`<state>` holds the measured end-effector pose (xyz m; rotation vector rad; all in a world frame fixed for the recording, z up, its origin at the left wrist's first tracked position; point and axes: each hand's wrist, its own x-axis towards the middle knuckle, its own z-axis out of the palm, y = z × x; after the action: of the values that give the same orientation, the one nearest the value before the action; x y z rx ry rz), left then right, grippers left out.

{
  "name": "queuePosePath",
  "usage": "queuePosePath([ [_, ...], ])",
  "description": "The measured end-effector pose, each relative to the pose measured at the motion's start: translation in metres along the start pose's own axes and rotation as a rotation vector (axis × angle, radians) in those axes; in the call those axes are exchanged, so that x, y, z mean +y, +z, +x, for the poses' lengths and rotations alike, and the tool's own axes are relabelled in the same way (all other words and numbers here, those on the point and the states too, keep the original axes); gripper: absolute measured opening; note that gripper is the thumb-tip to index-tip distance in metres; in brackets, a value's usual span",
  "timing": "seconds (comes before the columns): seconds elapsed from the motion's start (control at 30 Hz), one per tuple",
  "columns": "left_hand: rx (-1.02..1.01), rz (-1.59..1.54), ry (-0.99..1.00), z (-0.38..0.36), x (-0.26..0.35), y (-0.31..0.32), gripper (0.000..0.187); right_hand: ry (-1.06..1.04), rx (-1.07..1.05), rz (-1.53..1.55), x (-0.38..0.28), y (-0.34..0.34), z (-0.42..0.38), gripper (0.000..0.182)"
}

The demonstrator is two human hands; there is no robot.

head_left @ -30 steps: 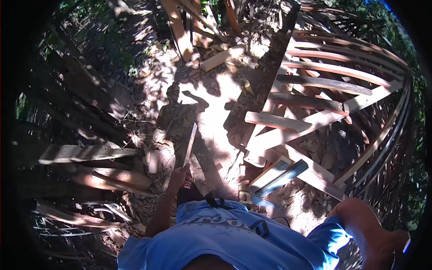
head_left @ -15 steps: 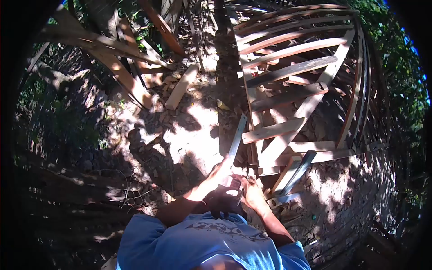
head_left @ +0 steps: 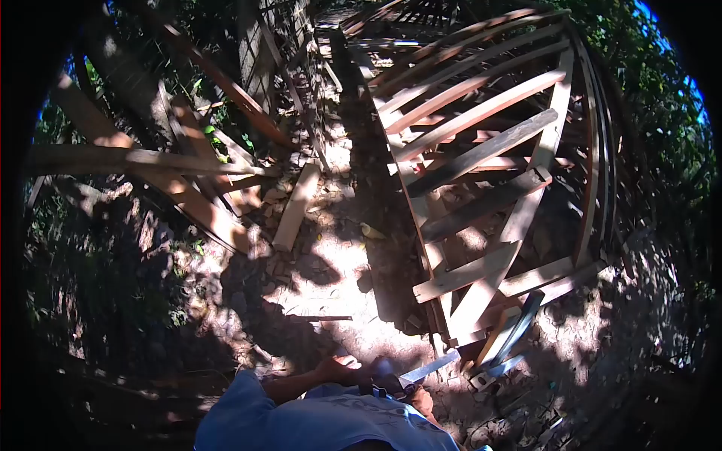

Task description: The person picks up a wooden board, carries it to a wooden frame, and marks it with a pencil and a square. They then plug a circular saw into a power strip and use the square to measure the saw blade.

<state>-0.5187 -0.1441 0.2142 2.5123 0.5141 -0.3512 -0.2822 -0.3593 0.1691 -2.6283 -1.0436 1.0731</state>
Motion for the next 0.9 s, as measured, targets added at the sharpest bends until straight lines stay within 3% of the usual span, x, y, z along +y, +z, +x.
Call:
queuePosePath([
  [0.03,0.046,-0.021,0.001,-0.001,-0.022,0.013,0.035,0.051,-0.014,0.033,0.023,0.034,0.014,0.05],
  [0.07,0.098,-0.045,0.006,0.006,-0.048,0.039,0.033,0.059,-0.058,0.135,0.068,0.082,0.039,0.041],
  [0.1,0.152,-0.072,0.016,0.015,-0.052,0.031,0.031,0.15,-0.142,0.285,0.068,0.093,0.038,0.045],
  [0.13,0.294,-0.039,0.166,0.022,-0.059,0.024,0.027,0.205,-0.131,0.289,0.071,0.101,0.037,0.046],
  [0.23,0.269,-0.113,0.293,0.061,-0.097,0.041,0.028,0.391,-0.077,0.345,-0.011,0.039,0.007,0.05],
  [0.27,0.018,-0.339,0.18,0.08,-0.119,0.051,0.026,0.443,-0.06,0.394,-0.037,0.032,0.002,0.052],
  [0.33,-0.266,-0.334,0.241,0.101,-0.177,0.034,0.025,0.467,0.024,0.457,-0.086,0.039,-0.004,0.049],
  [0.4,-0.527,-0.376,0.301,0.125,-0.175,0.037,0.025,0.45,0.124,0.45,-0.11,0.058,-0.011,0.039],
  [0.43,-0.594,-0.456,0.321,0.124,-0.152,-0.026,0.027,0.449,0.152,0.428,-0.112,0.063,-0.034,0.035],
  [0.5,-0.607,-0.451,0.354,0.123,-0.164,-0.023,0.029,0.452,0.163,0.783,-0.121,0.081,-0.052,0.037],
  [0.57,-0.482,-0.394,0.342,0.114,-0.184,-0.004,0.032,0.56,0.357,0.92,-0.138,0.09,-0.069,0.02],
  [0.6,-0.401,-0.375,0.339,0.119,-0.188,-0.001,0.034,0.65,0.285,1.016,-0.172,0.043,-0.079,0.024],
  [0.63,-0.657,-0.306,0.412,0.133,-0.187,-0.031,0.033,0.735,0.209,1.108,-0.195,0.008,-0.087,0.031],
  [0.67,-0.909,-0.238,0.474,0.134,-0.177,-0.076,0.033,0.793,0.118,1.038,-0.215,-0.033,-0.092,0.03],
  [0.7,-0.863,-0.349,0.412,0.11,-0.186,-0.088,0.038,0.689,0.146,1.013,-0.19,0.021,-0.094,0.034],
  [0.77,-0.753,-0.143,0.543,0.1,-0.178,-0.122,0.03,0.669,0.376,0.976,-0.176,0.027,-0.061,0.037],
  [0.8,-0.776,-0.166,0.492,0.11,-0.185,-0.113,0.03,0.664,0.478,0.968,-0.181,0.032,-0.049,0.038],
  [0.9,-0.8,-0.255,0.279,0.151,-0.17,-0.079,0.032,0.631,0.643,0.843,-0.164,-0.018,-0.006,0.047],
])
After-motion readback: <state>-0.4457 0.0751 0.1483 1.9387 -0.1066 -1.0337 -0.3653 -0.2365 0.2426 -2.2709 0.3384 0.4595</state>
